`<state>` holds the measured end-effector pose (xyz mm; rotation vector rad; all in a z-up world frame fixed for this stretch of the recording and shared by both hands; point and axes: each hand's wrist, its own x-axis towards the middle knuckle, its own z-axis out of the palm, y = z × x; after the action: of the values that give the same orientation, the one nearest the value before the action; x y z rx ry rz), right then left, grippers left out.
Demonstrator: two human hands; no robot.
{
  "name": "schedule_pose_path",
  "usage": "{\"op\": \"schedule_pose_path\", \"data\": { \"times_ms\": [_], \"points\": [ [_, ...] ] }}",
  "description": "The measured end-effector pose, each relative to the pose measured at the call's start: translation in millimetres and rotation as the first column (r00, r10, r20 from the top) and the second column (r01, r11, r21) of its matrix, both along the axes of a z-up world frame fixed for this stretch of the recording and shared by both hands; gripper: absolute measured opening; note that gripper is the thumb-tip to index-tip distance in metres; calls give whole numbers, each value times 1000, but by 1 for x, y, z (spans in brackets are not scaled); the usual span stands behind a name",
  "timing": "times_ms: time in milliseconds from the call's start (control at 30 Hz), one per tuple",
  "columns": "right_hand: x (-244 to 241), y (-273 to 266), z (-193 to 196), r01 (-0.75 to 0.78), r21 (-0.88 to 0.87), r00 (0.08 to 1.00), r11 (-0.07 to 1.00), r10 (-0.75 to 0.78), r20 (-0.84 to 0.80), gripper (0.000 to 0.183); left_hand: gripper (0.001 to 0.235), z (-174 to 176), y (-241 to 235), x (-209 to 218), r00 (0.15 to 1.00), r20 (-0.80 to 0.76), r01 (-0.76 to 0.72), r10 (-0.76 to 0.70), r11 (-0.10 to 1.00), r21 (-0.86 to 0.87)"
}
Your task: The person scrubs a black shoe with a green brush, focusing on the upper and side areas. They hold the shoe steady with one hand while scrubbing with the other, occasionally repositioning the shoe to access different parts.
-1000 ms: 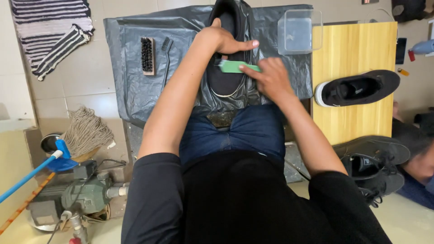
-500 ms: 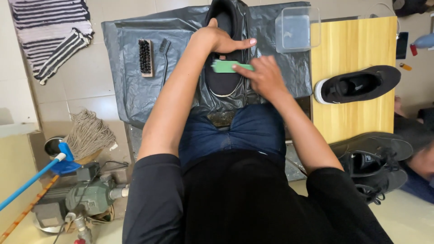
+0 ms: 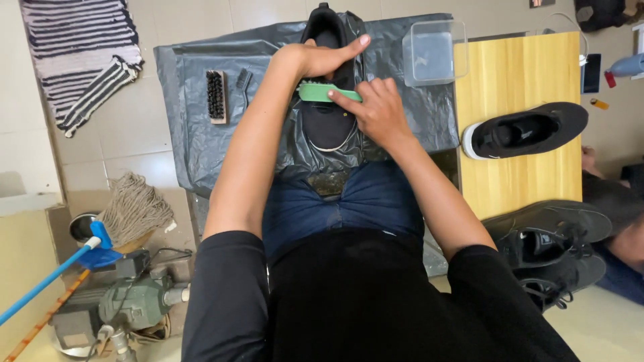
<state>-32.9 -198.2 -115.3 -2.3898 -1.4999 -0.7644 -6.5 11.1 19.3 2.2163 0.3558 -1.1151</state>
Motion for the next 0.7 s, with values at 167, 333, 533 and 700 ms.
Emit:
{"op": "schedule_pose_path", "data": {
  "times_ms": [167,333,533,700],
  "points": [
    [21,-54,-36,49,-64,991,997,-57,-124,79,130,26,0,-10,993,-74,-93,96,995,37],
    [24,-89,-33,102,-115,974,988,-122,-190,71,111,22,-1,-9,999,-48,-13,15,999,51],
    [16,-42,-25,-34,24,990,999,37,-139,77,150,24,-5,-10,993,-82,-81,84,996,41],
    [34,-69,-47,3,41,930,999,13,-366,66,138,16,-3,-9,996,5,89,-89,995,46]
  ]
}}
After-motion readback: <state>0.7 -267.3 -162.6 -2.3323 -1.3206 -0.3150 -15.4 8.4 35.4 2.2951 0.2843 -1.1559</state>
